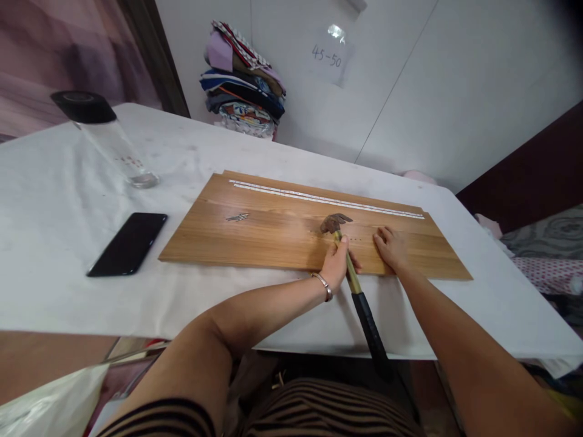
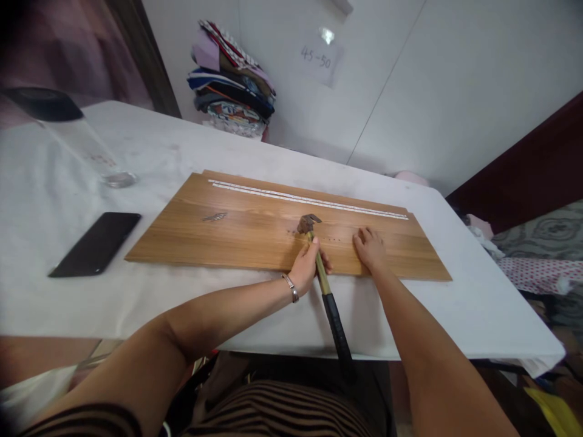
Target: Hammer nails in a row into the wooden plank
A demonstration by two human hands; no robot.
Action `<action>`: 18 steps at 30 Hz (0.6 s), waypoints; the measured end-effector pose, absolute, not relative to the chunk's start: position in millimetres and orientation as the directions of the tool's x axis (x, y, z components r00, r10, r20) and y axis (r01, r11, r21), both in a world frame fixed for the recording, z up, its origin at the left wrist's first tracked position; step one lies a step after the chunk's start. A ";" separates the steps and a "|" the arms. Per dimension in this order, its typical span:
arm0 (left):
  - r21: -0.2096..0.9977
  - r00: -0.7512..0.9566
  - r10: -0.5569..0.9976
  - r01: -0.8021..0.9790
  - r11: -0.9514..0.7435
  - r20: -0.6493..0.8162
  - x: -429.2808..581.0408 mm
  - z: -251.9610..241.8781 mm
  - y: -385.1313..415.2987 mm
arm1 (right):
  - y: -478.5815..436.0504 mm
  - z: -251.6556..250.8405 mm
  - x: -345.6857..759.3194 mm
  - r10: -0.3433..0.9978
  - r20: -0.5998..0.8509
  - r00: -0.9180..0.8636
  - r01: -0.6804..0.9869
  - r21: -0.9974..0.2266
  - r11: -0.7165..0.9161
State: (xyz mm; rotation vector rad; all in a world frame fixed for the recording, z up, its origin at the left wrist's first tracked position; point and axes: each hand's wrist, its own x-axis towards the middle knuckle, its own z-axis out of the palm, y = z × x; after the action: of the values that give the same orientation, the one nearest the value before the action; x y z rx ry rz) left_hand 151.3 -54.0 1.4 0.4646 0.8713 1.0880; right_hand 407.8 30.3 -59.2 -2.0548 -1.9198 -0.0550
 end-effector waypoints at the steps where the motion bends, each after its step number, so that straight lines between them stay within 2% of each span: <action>1: 0.711 0.197 0.906 -0.566 0.418 -0.375 151.5 1.3 -54.2 | 30.5 -59.9 407.9 0.963 0.251 0.094 0.976 -0.213 -0.040; 18: 0.723 0.181 0.902 -0.545 0.424 -0.393 152.5 -3.7 -52.1 | 30.3 -60.5 407.0 0.958 0.268 0.101 0.972 -0.231 -0.038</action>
State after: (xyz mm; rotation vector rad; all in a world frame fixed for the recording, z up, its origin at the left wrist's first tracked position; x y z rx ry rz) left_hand 152.5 -52.1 -3.7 0.4769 0.9021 1.0773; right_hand 407.0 30.3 -60.5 -2.0366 -1.8945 -0.0565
